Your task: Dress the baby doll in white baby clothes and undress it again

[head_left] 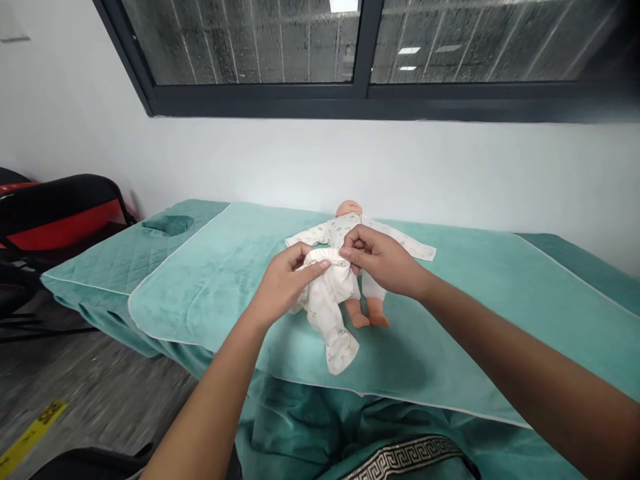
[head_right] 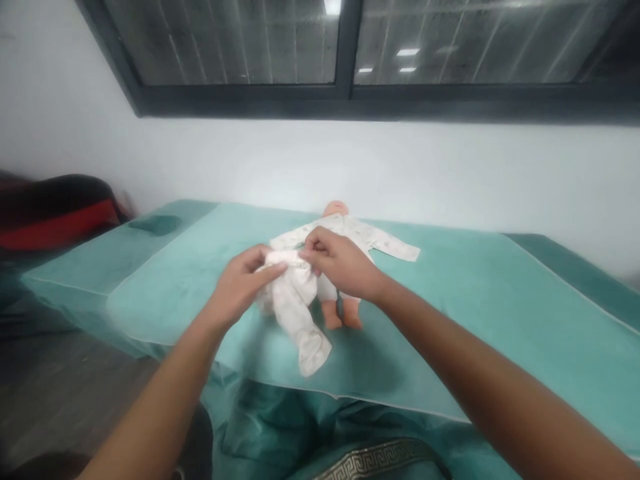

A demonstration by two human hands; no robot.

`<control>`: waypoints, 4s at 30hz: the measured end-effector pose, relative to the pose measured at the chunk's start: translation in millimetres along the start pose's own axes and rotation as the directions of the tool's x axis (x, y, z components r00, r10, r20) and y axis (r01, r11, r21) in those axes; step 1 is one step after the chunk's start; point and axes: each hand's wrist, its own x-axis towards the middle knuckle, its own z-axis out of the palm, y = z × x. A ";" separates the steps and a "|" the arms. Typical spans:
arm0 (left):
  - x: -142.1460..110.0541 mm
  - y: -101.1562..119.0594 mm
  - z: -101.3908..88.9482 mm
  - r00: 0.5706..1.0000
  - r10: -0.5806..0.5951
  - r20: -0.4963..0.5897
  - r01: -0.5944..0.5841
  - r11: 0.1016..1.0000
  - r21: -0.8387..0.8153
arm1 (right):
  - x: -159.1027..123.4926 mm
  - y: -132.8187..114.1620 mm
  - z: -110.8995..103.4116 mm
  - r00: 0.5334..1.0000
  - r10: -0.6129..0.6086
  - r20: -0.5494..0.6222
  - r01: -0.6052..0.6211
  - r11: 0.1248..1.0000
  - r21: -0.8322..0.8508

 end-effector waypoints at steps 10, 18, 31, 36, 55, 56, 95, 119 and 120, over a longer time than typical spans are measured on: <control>2.3 -10.8 -9.9 0.975 -0.125 0.183 0.180 0.928 -0.326 | 5.3 15.3 -10.2 0.991 0.004 -0.135 0.035 0.959 0.283; 8.2 -16.5 9.0 0.977 -0.208 0.040 0.202 0.860 -0.469 | -18.8 22.9 13.4 0.913 0.255 0.319 -0.364 0.862 0.353; 3.5 -25.5 4.0 0.946 -0.166 0.279 0.305 0.749 -0.589 | -11.8 41.8 22.0 0.896 0.443 0.029 -0.373 0.718 0.588; 8.3 -30.0 23.7 0.956 -0.233 0.177 0.291 0.700 -0.653 | -29.5 45.9 22.2 0.861 0.231 0.454 -0.441 0.784 0.437; 10.6 -42.9 51.6 0.936 -0.317 0.153 0.348 0.771 -0.533 | -46.6 80.6 -10.8 0.858 0.322 0.400 -0.498 0.712 0.495; 9.6 -44.1 54.0 0.931 -0.329 0.159 0.364 0.792 -0.490 | -53.1 82.5 -13.7 0.842 0.336 0.423 -0.520 0.717 0.465; 98.4 -71.8 116.0 0.970 -0.196 0.145 0.132 0.922 0.365 | -66.2 179.5 -19.5 0.760 0.421 -0.496 -0.292 0.902 0.318; 100.7 -87.2 57.1 0.827 -0.312 0.468 0.407 0.906 -0.113 | -31.7 168.2 -62.9 0.934 0.045 -0.355 -0.037 0.999 0.031; 100.8 -87.7 57.6 0.827 -0.310 0.468 0.411 0.903 -0.127 | -25.3 155.7 -68.6 0.968 0.027 -0.249 -0.025 1.000 0.012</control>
